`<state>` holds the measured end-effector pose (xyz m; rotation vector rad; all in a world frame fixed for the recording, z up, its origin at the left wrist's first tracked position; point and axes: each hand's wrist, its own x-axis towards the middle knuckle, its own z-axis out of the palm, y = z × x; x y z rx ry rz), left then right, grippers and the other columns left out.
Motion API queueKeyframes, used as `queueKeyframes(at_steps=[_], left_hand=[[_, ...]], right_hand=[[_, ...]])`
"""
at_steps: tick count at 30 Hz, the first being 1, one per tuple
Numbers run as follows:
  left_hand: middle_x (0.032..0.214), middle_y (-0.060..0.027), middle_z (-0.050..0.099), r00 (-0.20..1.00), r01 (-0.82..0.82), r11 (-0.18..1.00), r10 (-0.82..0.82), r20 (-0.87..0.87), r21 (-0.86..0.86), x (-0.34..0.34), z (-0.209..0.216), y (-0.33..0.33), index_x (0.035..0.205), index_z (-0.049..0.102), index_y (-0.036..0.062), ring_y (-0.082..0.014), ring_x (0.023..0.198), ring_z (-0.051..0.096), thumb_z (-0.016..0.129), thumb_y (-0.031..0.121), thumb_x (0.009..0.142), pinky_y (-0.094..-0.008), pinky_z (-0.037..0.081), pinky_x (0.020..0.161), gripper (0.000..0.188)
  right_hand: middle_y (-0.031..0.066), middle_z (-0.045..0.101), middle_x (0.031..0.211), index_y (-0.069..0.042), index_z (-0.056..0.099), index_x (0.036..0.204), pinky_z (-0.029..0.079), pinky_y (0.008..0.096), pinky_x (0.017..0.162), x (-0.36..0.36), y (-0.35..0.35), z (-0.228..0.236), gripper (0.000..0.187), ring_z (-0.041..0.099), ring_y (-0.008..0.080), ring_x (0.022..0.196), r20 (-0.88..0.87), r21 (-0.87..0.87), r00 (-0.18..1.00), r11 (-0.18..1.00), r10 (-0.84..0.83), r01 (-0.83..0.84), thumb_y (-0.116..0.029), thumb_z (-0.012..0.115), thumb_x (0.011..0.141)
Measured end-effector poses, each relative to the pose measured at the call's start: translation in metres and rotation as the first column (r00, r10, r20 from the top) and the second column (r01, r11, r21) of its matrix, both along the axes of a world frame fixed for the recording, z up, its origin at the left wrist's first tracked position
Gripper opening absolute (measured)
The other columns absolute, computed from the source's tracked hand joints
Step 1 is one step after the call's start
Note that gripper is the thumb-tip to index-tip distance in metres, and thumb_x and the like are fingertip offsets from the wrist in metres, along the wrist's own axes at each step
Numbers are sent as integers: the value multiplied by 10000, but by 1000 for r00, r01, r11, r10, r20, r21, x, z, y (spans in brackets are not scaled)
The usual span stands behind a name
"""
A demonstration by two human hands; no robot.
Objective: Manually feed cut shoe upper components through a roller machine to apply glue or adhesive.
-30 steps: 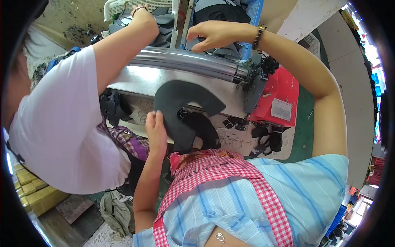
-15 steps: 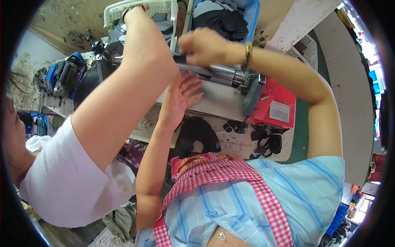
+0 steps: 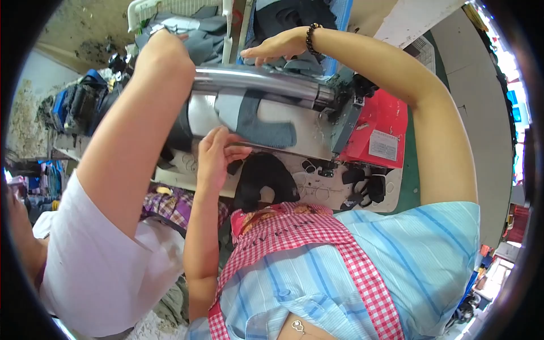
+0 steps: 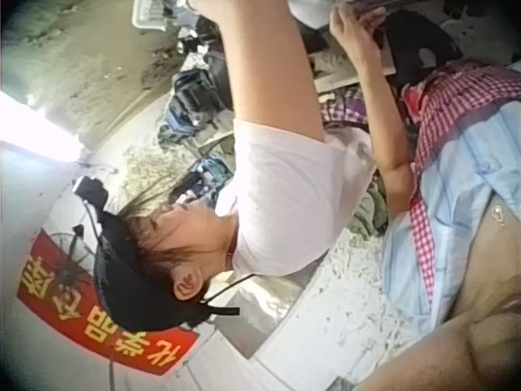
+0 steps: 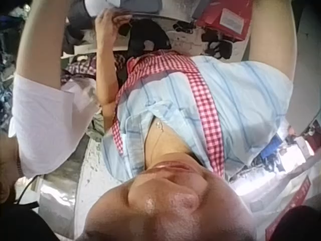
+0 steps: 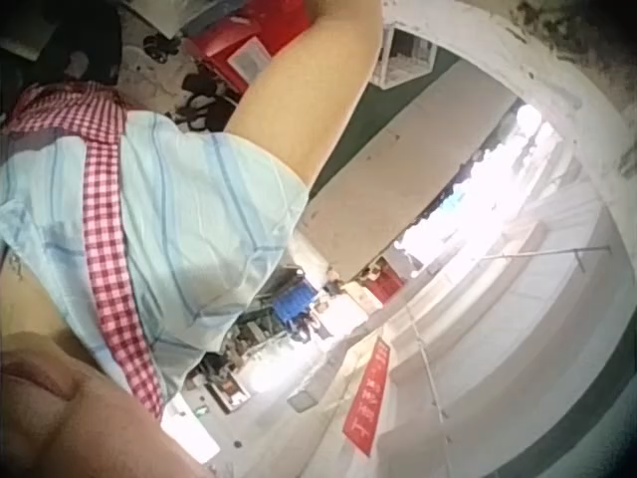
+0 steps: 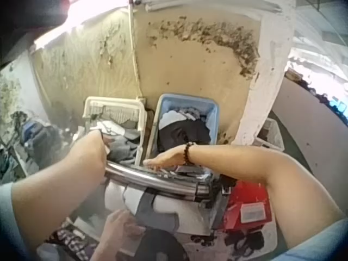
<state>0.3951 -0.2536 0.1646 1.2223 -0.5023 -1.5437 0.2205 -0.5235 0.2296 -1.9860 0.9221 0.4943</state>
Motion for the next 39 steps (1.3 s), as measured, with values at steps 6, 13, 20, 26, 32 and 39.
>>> queueKeyframes(at_steps=[6,13,20,26,32,39], left_hand=[[825,-256,679,305,131,951,-306,902,279,-1,-118,80,963,675,-56,-386,807,679,673,452,838,-449,512,722,524],[862,-214,646,506,553,806,-123,854,-212,-29,-66,90,990,586,30,-400,821,648,670,99,831,-434,510,703,193],[806,-73,685,905,144,988,-111,411,-49,-5,20,54,991,635,-9,-150,731,658,532,165,982,-293,526,630,203],[864,-94,684,986,-22,994,5,168,104,27,-7,-7,988,634,-8,-136,720,654,539,201,981,-281,521,574,229],[853,-130,696,995,-101,980,99,23,170,29,9,-30,1088,582,-12,-186,640,669,461,295,1015,-293,553,565,338],[858,-164,704,950,139,988,-150,272,59,14,14,-6,1042,596,-39,-178,578,665,450,386,1006,-255,526,501,451]], right_hand=[[27,668,764,-18,688,863,438,280,628,0,-57,-11,233,561,118,690,335,-176,936,983,112,-54,-233,734,788],[186,648,1012,7,594,1032,482,370,849,-66,-126,38,365,614,276,981,408,-762,904,593,125,262,-267,695,813],[191,672,949,12,607,1045,509,434,807,-61,-110,55,413,634,349,938,175,-873,985,465,10,150,-296,695,785],[209,646,1115,12,591,1216,468,389,918,20,-1,45,700,606,302,1061,-125,-417,955,860,267,-295,-611,456,928],[246,352,1478,-62,462,1411,152,496,1151,30,-6,-17,938,214,312,1443,-52,15,999,1000,-4,5,-797,279,859],[98,553,641,6,643,736,415,391,547,13,-12,-15,501,520,201,607,-18,-230,994,968,-107,100,-492,621,786]])
